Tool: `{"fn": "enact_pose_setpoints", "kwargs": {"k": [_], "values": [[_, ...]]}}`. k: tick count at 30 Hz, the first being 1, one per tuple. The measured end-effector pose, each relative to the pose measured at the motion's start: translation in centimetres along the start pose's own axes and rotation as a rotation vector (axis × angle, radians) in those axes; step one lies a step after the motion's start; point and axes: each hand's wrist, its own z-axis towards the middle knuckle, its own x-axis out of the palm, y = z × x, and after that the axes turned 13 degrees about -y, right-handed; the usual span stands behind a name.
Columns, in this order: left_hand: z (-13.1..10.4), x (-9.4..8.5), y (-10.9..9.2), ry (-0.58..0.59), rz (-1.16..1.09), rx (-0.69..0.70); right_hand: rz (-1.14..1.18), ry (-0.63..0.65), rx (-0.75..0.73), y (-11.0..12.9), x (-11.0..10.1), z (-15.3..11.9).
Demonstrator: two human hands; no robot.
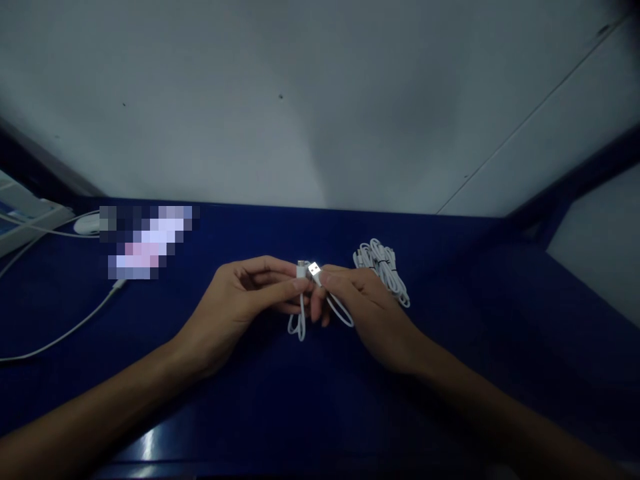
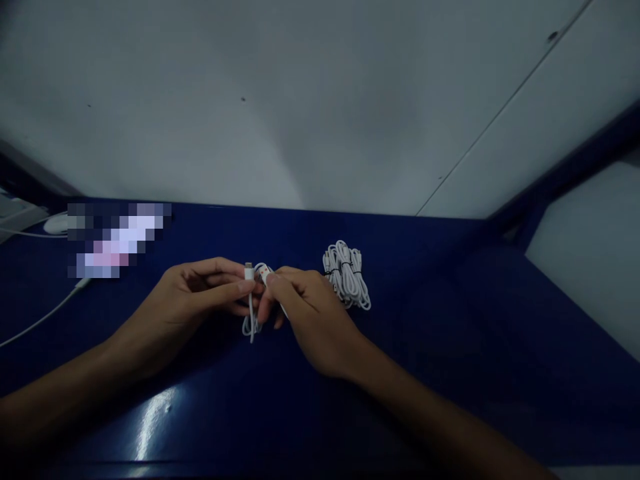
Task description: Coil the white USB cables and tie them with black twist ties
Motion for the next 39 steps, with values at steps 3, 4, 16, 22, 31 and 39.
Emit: {"fn": "enact_pose_setpoints", "kwargs": {"k": [3, 4, 16, 22, 31, 39], "values": [[0.00, -0.07, 0.03, -0.003, 0.033, 0.019, -0.043, 0.020, -0.007, -0.08, -0.08, -0.03], [0.00, -0.06, 0.03, -0.005, 0.038, 0.021, -0.055, 0.026, -0.013, -0.12, -0.14, -0.03], [0.03, -0.07, -0.21, -0.035, 0.037, 0.033, 0.119, 0.124, 0.009, -0.11, -0.28, 0.16], [-0.02, -0.12, -0.31, -0.027, 0.041, 0.057, 0.147, 0.115, 0.001, -0.20, -0.21, -0.11], [0.00, -0.11, -0.17, 0.018, 0.040, 0.050, 0.101, 0.124, -0.015, -0.09, -0.13, -0.05], [-0.13, -0.26, -0.17, 0.001, 0.045, 0.044, 0.004, 0.118, -0.050, -0.01, -0.31, -0.08]]}}
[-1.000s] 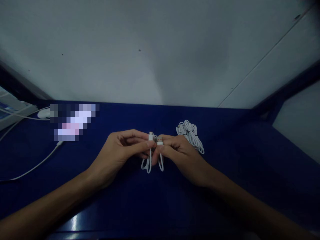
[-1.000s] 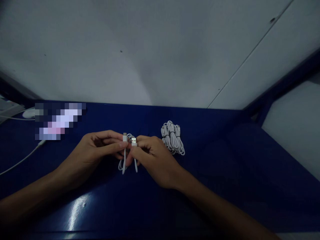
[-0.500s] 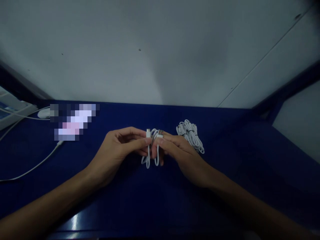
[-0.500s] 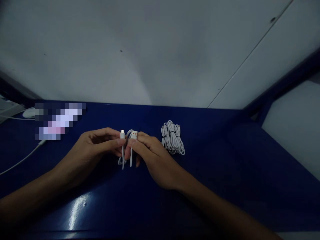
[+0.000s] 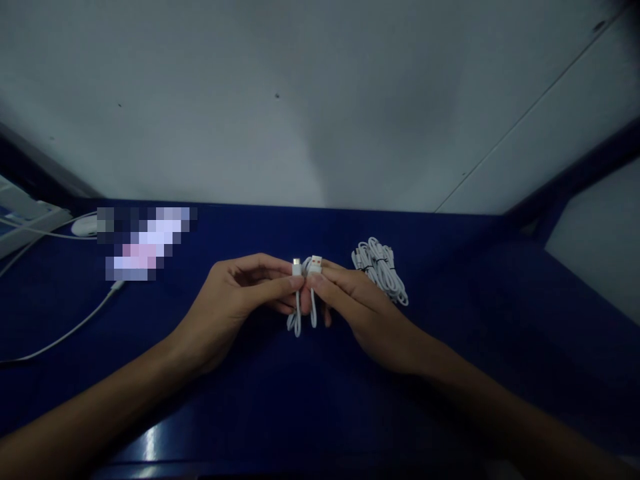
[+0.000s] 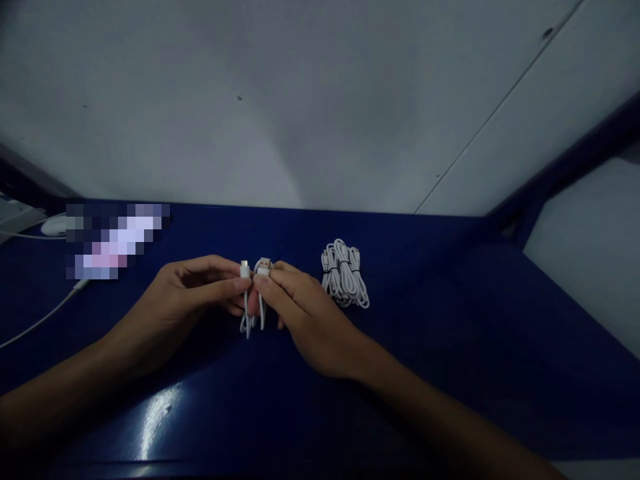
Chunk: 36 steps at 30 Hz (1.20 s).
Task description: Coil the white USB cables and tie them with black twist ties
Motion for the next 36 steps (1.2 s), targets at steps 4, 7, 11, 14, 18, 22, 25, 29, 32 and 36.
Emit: {"fn": "enact_pose_setpoints", "kwargs": {"k": [4, 7, 11, 14, 18, 22, 25, 29, 32, 36], "values": [[-0.1, 0.2, -0.2, 0.025, 0.001, 0.023, -0.017, 0.018, -0.007, -0.4, -0.1, 0.0], [-0.1, 0.4, -0.3, 0.024, -0.016, 0.013, -0.007, 0.019, 0.013, -0.5, -0.1, -0.1], [-0.1, 0.5, -0.4, 0.014, -0.038, -0.005, 0.006, 0.005, 0.033, -0.3, 0.0, -0.2], [-0.2, 0.6, -0.4, 0.023, -0.047, -0.013, 0.003, -0.002, 0.034, 0.1, 0.1, -0.2], [-0.2, 0.6, -0.3, 0.017, -0.050, -0.026, 0.020, -0.026, 0.051, 0.5, 0.3, -0.3], [-0.1, 0.6, -0.1, 0.015, -0.039, -0.031, 0.029, -0.032, 0.078, 0.5, 0.4, -0.5], [0.0, 0.5, -0.1, 0.019, -0.030, -0.034, 0.024, -0.033, 0.065, 0.4, 0.4, -0.5], [-0.1, 0.3, -0.1, 0.037, -0.051, -0.030, -0.010, -0.037, 0.045, 0.4, 0.4, -0.4], [0.0, 0.3, 0.0, 0.041, -0.053, -0.033, -0.033, -0.038, 0.046, 0.5, 0.4, -0.4], [0.0, 0.4, -0.1, 0.033, -0.039, -0.044, -0.041, -0.046, 0.056, 0.5, 0.4, -0.6]]}}
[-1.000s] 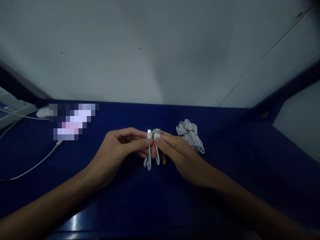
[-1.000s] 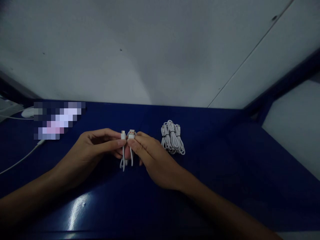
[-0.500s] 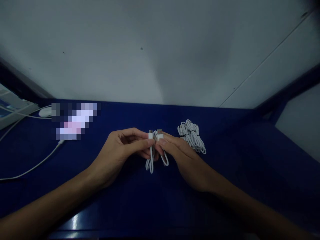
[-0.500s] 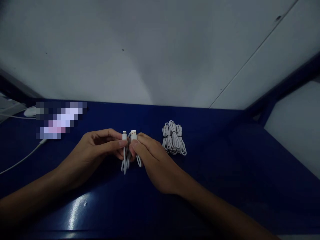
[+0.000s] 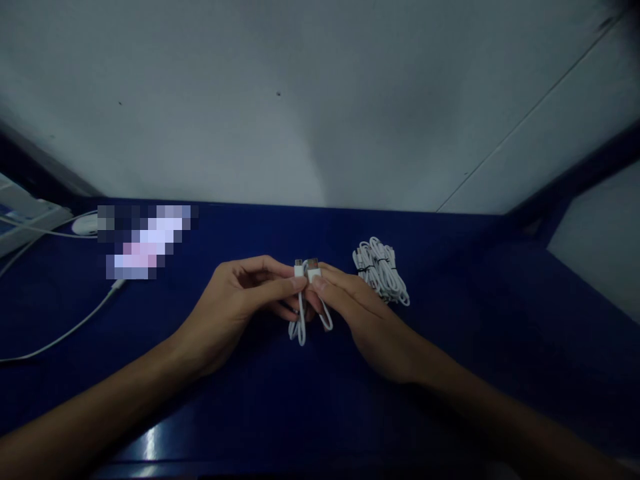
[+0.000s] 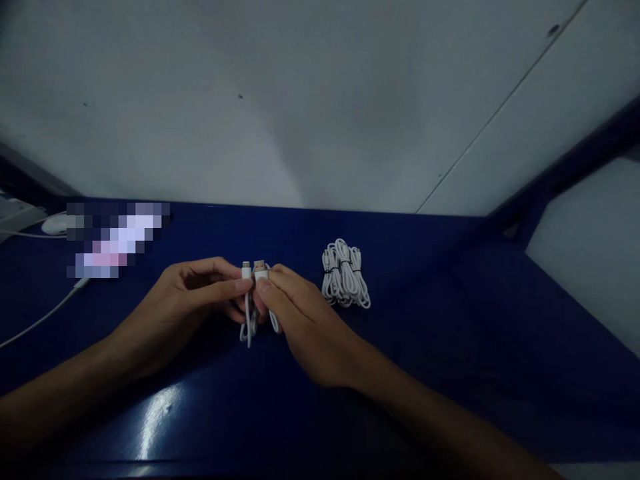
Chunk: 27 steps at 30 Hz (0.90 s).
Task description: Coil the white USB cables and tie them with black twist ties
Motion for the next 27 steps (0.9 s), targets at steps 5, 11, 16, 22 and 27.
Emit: {"fn": "enact_pose_setpoints", "kwargs": {"k": [5, 11, 16, 22, 27], "values": [[-0.12, 0.13, -0.15, -0.012, 0.002, -0.011, 0.032, 0.021, 0.000, -0.19, -0.10, -0.07], [0.12, -0.20, 0.22, -0.004, -0.003, 0.000, 0.032, 0.014, -0.007, -0.19, 0.07, 0.14], [0.16, -0.37, 0.31, 0.017, 0.000, -0.005, 0.027, 0.006, 0.002, -0.37, 0.29, 0.11], [0.08, -0.22, 0.21, 0.020, -0.002, -0.011, 0.030, -0.004, -0.008, -0.44, 0.21, -0.02], [0.10, -0.20, 0.10, 0.001, 0.002, -0.020, 0.064, -0.012, 0.026, -0.38, 0.33, -0.05]]}}
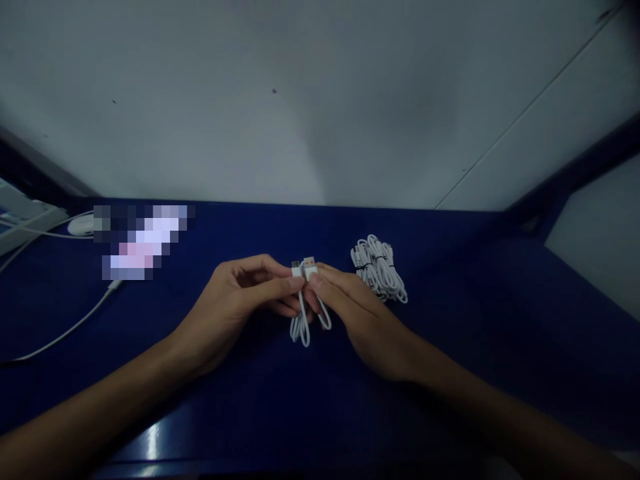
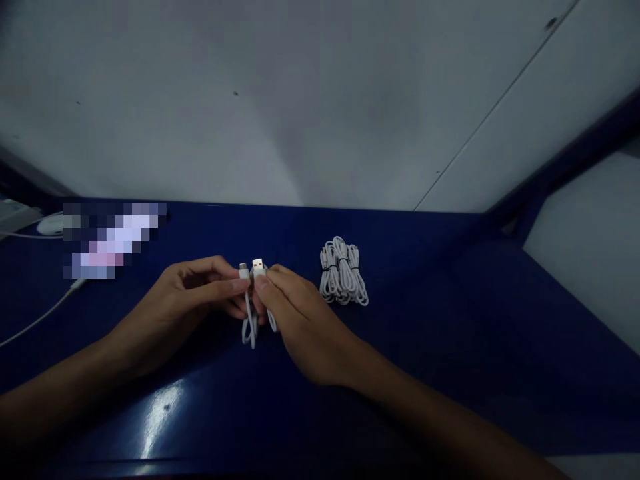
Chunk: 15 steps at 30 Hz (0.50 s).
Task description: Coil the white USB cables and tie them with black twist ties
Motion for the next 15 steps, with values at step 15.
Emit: {"fn": "enact_pose_setpoints", "kwargs": {"k": [15], "values": [[0.18, -0.07, 0.22, -0.003, -0.020, 0.027, 0.020, -0.006, -0.031, -0.42, 0.07, 0.08]]}}
